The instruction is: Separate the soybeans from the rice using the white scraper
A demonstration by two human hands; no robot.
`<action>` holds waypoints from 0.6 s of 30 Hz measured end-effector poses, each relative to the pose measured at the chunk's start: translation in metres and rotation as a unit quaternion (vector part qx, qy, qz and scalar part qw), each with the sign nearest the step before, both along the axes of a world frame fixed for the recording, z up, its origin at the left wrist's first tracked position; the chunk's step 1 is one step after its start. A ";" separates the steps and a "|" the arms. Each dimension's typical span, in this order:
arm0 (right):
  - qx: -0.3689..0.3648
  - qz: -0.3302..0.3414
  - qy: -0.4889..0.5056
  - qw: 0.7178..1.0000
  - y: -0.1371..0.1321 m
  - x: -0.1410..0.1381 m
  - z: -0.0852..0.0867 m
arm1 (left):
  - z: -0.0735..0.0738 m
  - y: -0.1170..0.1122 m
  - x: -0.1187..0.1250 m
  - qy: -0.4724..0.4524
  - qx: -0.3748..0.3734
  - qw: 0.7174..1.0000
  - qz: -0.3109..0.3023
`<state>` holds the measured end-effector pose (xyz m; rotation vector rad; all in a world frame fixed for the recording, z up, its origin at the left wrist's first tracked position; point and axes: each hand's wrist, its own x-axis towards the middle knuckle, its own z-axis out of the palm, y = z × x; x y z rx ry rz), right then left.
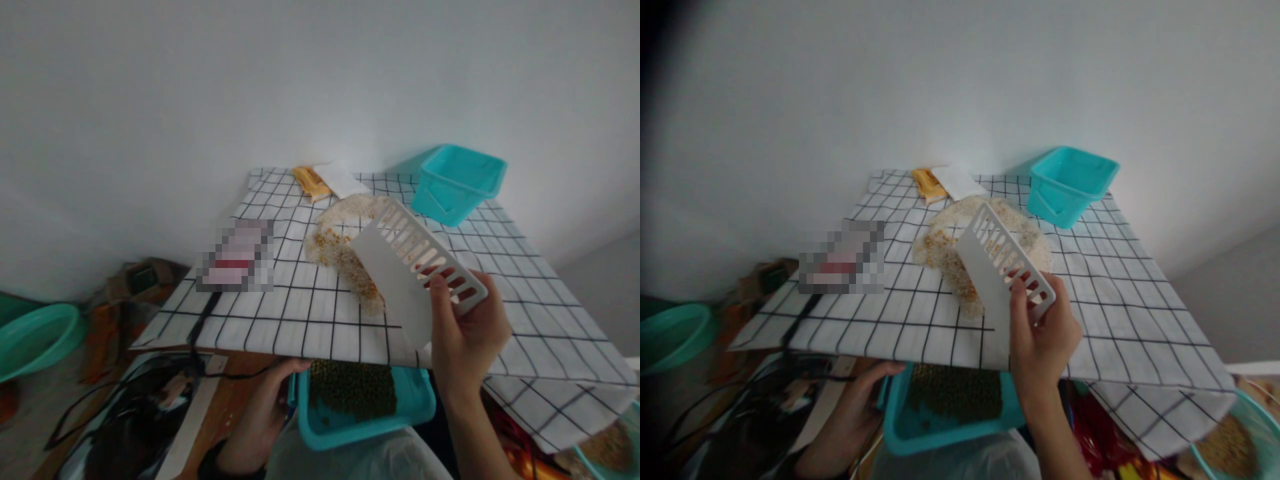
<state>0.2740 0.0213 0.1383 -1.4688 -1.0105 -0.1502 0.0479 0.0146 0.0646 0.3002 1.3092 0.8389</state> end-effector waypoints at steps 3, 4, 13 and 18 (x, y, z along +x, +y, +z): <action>0.034 -0.017 0.024 0.999 -0.001 0.015 0.003 | -0.003 0.000 0.000 0.016 0.026 1.000 -0.005; 0.050 -0.020 0.031 0.998 -0.001 0.020 0.004 | -0.005 -0.001 0.000 0.019 0.028 0.999 -0.006; 0.146 0.021 0.109 0.983 -0.003 0.060 -0.002 | -0.005 -0.003 0.005 0.016 0.018 0.999 -0.031; 0.155 0.008 0.175 0.972 -0.019 0.084 -0.005 | -0.007 -0.005 0.012 0.012 0.024 0.998 -0.054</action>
